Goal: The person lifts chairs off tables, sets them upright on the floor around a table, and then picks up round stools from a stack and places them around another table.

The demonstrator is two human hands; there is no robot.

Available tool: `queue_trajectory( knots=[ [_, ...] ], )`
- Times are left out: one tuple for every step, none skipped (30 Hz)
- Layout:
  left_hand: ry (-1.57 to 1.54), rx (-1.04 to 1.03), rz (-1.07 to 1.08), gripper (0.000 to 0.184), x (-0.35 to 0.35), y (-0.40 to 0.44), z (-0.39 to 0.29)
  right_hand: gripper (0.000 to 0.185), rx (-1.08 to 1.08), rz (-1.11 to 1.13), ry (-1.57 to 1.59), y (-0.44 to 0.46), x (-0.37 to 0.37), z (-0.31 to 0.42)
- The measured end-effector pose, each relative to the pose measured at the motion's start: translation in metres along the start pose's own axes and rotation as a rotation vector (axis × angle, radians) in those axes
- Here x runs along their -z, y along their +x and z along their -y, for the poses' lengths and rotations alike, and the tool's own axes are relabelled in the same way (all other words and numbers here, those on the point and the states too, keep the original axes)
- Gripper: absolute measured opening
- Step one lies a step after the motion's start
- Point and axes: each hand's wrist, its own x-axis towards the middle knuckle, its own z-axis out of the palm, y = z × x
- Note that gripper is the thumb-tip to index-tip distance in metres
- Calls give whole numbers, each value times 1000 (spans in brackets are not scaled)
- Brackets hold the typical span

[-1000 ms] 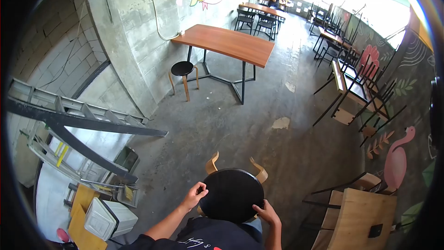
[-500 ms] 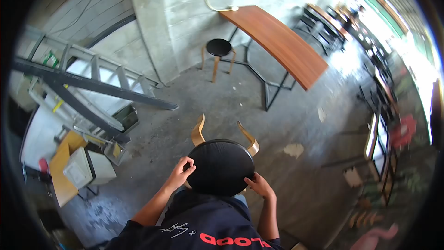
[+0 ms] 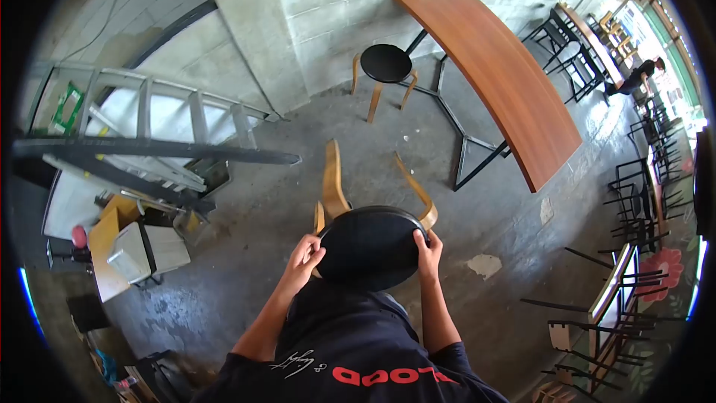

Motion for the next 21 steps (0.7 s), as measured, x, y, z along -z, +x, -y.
queue_trajectory(
  knots=[
    [32,-19,72,12,-5,40,-6,27,-25,-59,141,22,-3,-6],
    [73,83,105,9,-17,76,-24,26,-44,-22,-145,44,21,-25],
    [124,146,203,11,-30,114,-49,27,-100,-52,-11,55,34,-44],
    [140,85,222,18,-33,157,-32,29,-130,-106,107,72,26,-49],
    [168,125,319,24,-39,199,-35,31,-153,-164,225,89,17,-54],
    [234,137,423,29,-45,236,-35,34,-163,-236,304,100,8,-42],
    [251,152,488,32,-55,277,-29,36,-169,-304,374,118,4,-35],
    [242,174,497,33,-72,314,-24,36,-190,-388,399,141,2,-38],
    [245,140,557,36,-82,354,-10,36,-223,-469,415,160,-1,-43],
    [274,160,579,40,-97,388,-7,36,-250,-539,430,183,-4,-47],
    [312,150,563,43,-111,424,9,38,-248,-576,453,211,-7,-47],
    [332,153,514,47,-126,456,22,40,-250,-613,477,237,-11,-49],
    [350,122,413,39,-139,484,47,42,-259,-651,497,253,-13,-52],
    [437,86,416,37,-152,507,55,44,-283,-664,507,273,-15,-55],
    [519,44,414,34,-165,533,64,46,-300,-670,514,299,-15,-59],
    [599,2,409,32,-175,554,74,48,-317,-673,519,323,-12,-65],
    [726,-164,337,33,-184,574,89,54,-315,-662,516,348,-6,-89],
    [753,-230,340,32,-191,592,94,56,-387,-641,536,366,2,-102],
    [756,-283,370,32,-194,613,108,58,-447,-623,576,392,6,-115],
    [763,-336,410,34,-197,633,120,60,-508,-611,623,416,8,-128],
    [773,-391,424,37,-200,654,138,64,-542,-536,722,436,12,-137]
  ],
)
